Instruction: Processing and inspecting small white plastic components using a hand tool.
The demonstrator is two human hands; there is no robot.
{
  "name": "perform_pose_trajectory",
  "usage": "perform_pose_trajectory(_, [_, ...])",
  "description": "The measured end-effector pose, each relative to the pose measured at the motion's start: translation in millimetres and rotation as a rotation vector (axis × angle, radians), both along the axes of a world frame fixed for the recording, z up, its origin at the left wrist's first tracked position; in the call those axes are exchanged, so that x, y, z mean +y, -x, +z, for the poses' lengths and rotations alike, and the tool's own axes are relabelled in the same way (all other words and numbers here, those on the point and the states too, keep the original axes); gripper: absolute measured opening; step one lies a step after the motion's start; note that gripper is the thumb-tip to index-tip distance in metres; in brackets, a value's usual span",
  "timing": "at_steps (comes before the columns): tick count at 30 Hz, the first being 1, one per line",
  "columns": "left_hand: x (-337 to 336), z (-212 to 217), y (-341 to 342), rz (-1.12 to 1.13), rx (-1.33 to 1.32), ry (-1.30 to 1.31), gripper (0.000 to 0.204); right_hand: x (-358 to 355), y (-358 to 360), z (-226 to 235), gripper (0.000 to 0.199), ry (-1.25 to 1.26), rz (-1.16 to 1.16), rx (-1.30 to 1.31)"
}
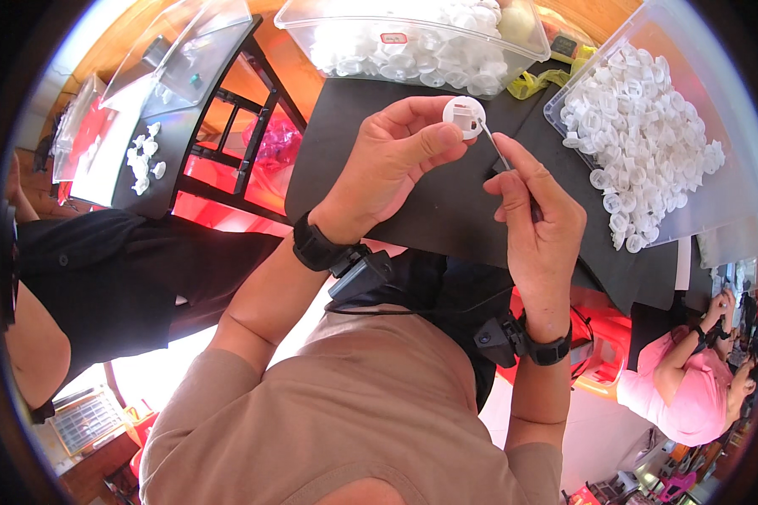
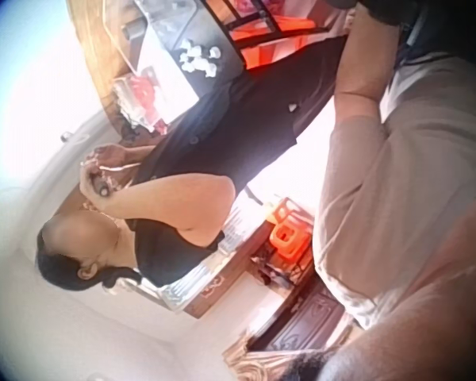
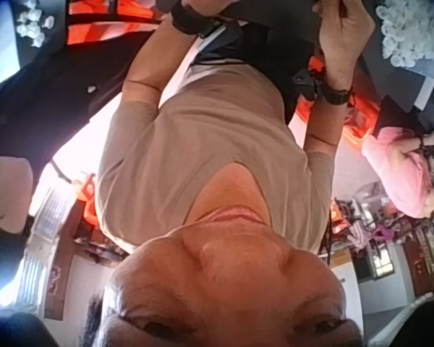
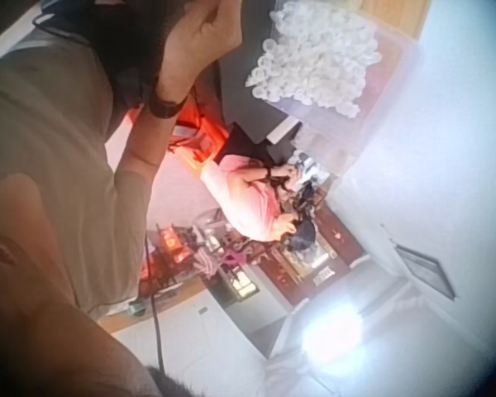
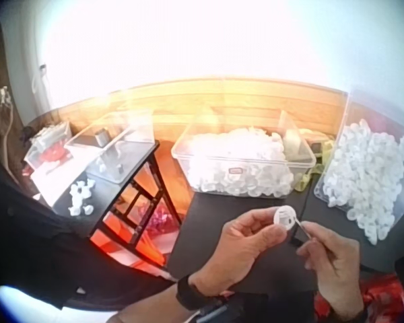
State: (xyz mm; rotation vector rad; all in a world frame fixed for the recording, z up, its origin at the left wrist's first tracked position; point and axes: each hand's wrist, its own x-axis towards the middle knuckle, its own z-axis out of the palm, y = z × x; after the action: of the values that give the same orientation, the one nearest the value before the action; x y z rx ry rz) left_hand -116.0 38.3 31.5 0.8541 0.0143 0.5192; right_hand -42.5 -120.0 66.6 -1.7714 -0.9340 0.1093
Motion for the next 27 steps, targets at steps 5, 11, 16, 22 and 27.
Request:
perform_pose_trajectory(5, [2.3, -0.7, 0.8, -0.007, 0.005, -0.035, 0.031, -0.3, 0.6, 4.7, 0.028, 0.048, -0.034, -0.044])
perform_pose_trajectory(11, [2.4, -0.3, -1.3, -0.030, -0.001, -0.022, 0.031, -1.6, -0.6, 7.4, 0.029, 0.041, -0.039, -0.078])
perform_pose_trajectory(16, [0.8, 1.9, -1.3, -0.040, 0.018, -0.012, 0.032, -3.6, -0.2, 10.3, 0.029, 0.065, -0.052, -0.078])
perform_pose_trajectory(22, [0.1, 1.4, -1.1, -0.039, 0.007, -0.026, 0.032, -5.7, 0.0, 12.1, 0.029, 0.091, -0.041, -0.094])
perform_pose_trajectory(27, [0.4, 0.7, -1.3, -0.041, 0.005, -0.046, 0.032, -6.0, 0.0, 11.9, 0.029, 0.093, -0.040, -0.103])
